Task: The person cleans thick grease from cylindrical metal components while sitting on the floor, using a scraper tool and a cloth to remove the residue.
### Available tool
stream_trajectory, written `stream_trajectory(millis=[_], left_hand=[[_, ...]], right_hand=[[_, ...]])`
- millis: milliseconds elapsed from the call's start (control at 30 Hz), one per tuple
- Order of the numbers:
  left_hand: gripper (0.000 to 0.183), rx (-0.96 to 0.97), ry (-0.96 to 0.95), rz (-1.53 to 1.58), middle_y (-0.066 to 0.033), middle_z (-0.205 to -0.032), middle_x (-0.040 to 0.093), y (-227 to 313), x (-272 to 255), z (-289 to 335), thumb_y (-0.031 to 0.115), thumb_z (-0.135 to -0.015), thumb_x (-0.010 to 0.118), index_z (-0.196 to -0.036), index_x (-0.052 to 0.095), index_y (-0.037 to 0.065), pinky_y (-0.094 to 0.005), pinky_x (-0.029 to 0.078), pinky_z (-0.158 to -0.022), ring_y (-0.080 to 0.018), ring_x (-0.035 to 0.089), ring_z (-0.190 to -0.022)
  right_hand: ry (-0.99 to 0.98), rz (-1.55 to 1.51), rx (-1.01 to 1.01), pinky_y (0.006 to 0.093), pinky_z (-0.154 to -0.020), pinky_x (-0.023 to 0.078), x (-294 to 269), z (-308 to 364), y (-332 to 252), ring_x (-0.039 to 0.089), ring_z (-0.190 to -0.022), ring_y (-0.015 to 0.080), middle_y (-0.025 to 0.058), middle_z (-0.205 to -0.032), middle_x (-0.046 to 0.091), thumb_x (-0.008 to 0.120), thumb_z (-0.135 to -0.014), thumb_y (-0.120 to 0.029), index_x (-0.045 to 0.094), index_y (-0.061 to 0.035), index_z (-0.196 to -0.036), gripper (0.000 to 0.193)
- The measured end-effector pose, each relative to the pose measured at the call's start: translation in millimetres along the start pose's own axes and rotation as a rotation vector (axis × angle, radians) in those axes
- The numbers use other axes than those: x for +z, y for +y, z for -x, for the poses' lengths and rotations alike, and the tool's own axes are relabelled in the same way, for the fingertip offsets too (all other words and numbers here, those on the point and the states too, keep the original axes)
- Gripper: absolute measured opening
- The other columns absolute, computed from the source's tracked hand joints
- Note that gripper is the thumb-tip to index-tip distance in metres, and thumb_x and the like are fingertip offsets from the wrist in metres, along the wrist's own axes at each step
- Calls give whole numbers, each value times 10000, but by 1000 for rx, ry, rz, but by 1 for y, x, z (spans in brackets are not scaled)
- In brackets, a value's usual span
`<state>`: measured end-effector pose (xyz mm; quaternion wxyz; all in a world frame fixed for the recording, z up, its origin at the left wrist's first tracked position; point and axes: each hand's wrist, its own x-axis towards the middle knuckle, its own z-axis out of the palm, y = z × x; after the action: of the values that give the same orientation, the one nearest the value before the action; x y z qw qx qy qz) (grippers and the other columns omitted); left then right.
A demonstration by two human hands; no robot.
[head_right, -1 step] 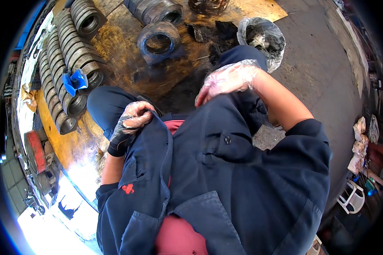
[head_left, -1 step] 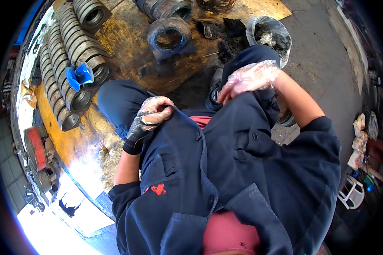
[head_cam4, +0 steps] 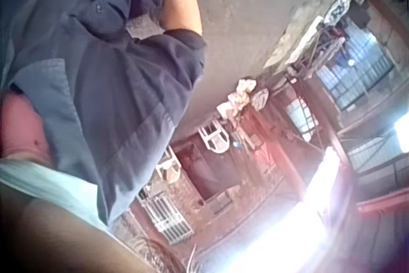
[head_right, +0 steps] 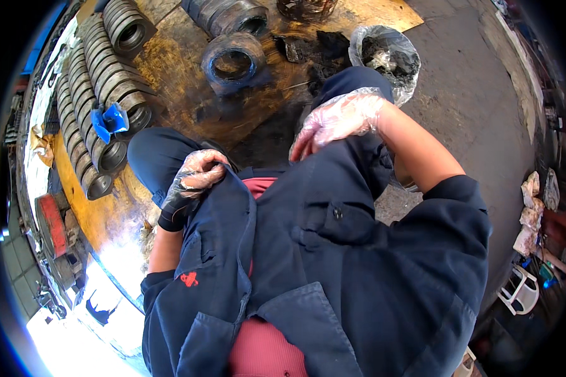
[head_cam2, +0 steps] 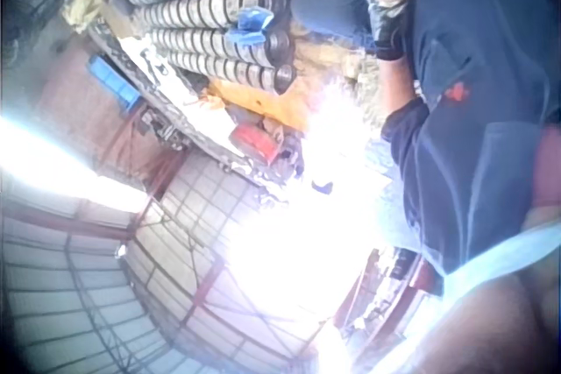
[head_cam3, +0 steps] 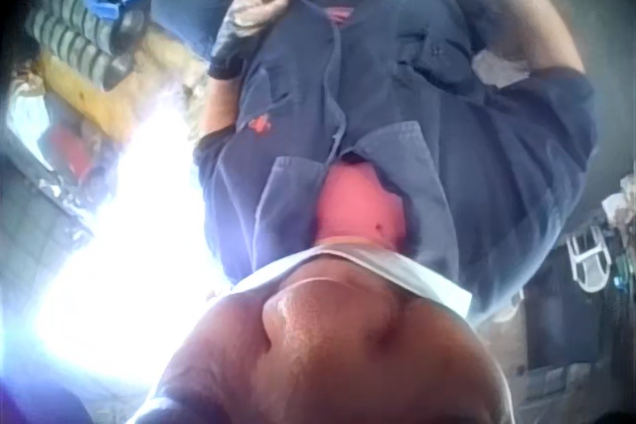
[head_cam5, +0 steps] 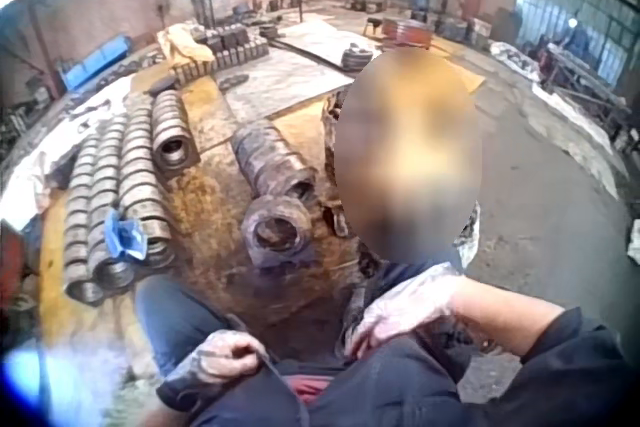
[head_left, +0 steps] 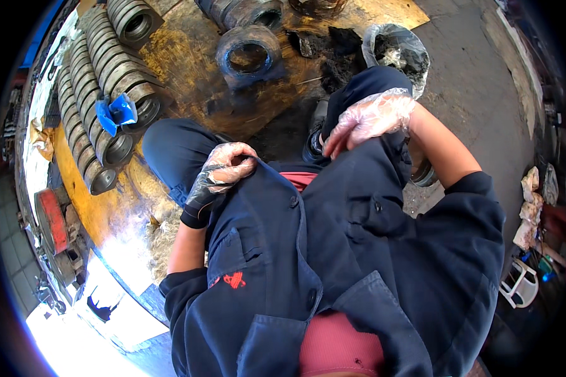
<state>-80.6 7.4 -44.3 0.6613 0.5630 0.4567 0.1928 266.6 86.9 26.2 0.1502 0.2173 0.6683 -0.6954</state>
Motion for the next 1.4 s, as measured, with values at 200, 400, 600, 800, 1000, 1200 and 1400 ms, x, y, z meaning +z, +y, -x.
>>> stream_trajectory(millis=[200,400,600,800,1000,1200,1400], left_hand=[[99,152,-97,-341,36,-790,548,20,0,-11,118,-896,613,-934,624,27,-225,393,-632,-56,489,-710],[89,193,73,-173,13,-868,599,21,-8,-10,89,-899,600,-950,634,24,-212,425,-731,-62,528,-794],[173,459,230,-437,-92,-814,636,47,-26,-21,121,-787,642,-909,665,0,-324,471,-701,-220,602,-757],[165,371,0,-601,-150,-878,623,32,-21,-19,124,-810,625,-944,652,32,-400,467,-792,-334,597,-875],[172,427,8,-648,-153,-890,618,16,1,-27,167,-833,612,-945,641,39,-419,461,-810,-348,592,-899],[256,496,-67,-578,-171,-889,622,-14,19,-38,253,-855,583,-966,635,29,-436,472,-790,-364,589,-881],[265,325,-66,-599,-187,-943,633,-9,32,-44,260,-835,609,-988,654,48,-445,468,-836,-373,598,-950]], right_hand=[[-166,-200,190,306,-900,472,10,12,9,623,-1014,195,147,-1116,672,638,-820,-146,616,35,-1185,407],[415,525,278,307,-780,467,14,59,-50,612,-858,184,98,-927,645,688,-782,-227,650,-31,-981,283],[996,445,-309,353,-842,518,37,3,-76,588,-1044,250,94,-1100,596,684,-742,-22,587,-70,-1106,379],[907,610,-307,375,-809,505,15,-36,-30,626,-899,264,86,-954,670,643,-809,-47,643,-49,-952,143],[561,539,-185,394,-740,492,43,-96,-9,634,-814,307,136,-840,661,693,-786,-198,672,-41,-902,197],[79,274,-67,383,-762,506,37,-101,7,665,-845,261,131,-896,704,650,-731,-157,709,-51,-955,255],[117,289,10,358,-737,511,39,-100,16,671,-805,259,149,-844,701,704,-714,-172,706,-11,-900,246]])
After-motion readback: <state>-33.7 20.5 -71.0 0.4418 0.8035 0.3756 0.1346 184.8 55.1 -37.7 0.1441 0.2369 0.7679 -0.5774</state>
